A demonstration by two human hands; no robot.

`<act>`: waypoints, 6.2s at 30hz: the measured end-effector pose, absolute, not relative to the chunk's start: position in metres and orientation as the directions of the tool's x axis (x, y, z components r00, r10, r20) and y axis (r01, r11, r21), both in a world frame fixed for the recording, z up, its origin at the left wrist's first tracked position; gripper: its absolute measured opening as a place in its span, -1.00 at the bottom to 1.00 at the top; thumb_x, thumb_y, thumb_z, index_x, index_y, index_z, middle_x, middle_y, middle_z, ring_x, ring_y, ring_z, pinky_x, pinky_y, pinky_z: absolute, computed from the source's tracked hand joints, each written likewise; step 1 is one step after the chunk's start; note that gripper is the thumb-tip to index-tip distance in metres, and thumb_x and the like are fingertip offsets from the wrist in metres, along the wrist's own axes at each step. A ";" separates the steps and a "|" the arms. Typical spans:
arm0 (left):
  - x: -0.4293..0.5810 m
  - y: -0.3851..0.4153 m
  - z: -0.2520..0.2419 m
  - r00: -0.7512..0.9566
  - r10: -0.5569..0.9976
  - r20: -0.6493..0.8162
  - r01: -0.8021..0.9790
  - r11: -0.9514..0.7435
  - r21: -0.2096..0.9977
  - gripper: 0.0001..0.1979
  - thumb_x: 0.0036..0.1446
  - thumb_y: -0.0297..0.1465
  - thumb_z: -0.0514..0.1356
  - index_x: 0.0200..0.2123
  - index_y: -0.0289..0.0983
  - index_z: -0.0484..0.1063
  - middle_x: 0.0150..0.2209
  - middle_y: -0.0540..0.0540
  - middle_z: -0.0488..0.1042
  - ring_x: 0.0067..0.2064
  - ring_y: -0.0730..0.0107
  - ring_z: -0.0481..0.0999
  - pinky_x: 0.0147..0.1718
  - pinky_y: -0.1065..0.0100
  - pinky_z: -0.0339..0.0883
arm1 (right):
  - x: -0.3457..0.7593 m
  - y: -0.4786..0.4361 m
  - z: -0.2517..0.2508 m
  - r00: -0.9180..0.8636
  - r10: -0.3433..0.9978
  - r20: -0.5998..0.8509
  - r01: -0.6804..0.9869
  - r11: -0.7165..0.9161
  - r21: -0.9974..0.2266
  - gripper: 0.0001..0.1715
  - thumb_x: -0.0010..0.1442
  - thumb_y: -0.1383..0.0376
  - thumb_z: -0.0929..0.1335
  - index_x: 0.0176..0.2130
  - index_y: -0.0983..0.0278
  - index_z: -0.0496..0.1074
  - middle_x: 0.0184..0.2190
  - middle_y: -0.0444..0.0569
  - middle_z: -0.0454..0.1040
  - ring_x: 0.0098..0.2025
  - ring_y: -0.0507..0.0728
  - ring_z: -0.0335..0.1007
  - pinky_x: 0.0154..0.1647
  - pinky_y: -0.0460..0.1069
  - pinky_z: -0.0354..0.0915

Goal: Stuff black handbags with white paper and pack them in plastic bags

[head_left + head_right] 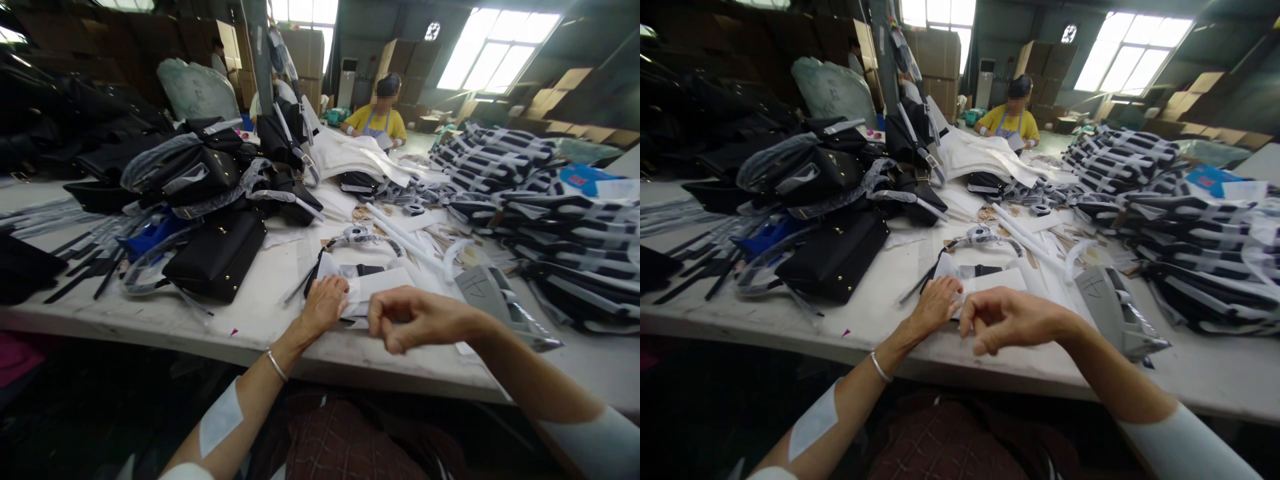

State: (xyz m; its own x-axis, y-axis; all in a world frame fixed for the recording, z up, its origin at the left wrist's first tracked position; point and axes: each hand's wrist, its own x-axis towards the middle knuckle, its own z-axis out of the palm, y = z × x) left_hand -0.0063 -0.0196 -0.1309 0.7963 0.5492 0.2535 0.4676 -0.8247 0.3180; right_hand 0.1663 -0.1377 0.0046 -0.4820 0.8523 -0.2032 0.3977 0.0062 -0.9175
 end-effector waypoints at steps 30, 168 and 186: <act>-0.033 -0.011 -0.156 0.800 0.255 0.543 0.099 -0.949 0.299 -0.47 0.24 -0.40 0.24 0.21 -0.28 0.13 0.18 -0.27 0.41 0.26 0.23 0.38 0.19 0.16 0.32 | 0.160 -0.130 -0.118 -0.008 0.855 0.518 0.837 0.289 -0.464 -0.84 0.33 0.28 0.34 -0.23 0.20 0.55 -0.12 0.03 0.61 -0.01 0.18 0.53 0.11 0.14 0.42; 0.062 -0.045 -0.122 0.896 0.183 0.404 0.286 -0.935 -0.211 -0.59 0.16 -0.28 0.29 -0.02 -0.40 0.33 -0.16 -0.19 0.49 -0.10 0.12 0.49 0.17 0.00 0.17 | 0.222 -0.143 -0.108 -0.292 0.873 0.391 0.909 0.127 0.396 -0.79 0.34 0.44 0.24 -0.15 0.31 0.45 -0.30 0.04 0.51 -0.28 0.20 0.34 -0.17 0.10 0.17; 0.054 -0.059 -0.178 0.790 0.122 0.601 0.330 -0.910 -0.250 -0.70 0.37 -0.51 -0.01 0.10 -0.43 0.33 0.05 -0.30 0.50 0.13 0.12 0.47 0.09 0.16 0.30 | 0.269 -0.124 -0.090 0.355 0.922 0.152 0.900 -0.294 -0.322 -0.61 0.28 0.10 0.35 0.02 0.23 0.50 -0.06 0.06 0.57 -0.07 0.20 0.50 -0.07 0.02 0.32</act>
State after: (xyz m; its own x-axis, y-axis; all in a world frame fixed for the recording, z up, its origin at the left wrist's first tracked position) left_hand 0.0544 -0.0589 -0.1776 0.7899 0.1218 0.6010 0.3304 -0.9102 -0.2498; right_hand 0.2690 -0.1241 -0.0898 0.3554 0.9222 0.1521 0.9001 -0.2938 -0.3217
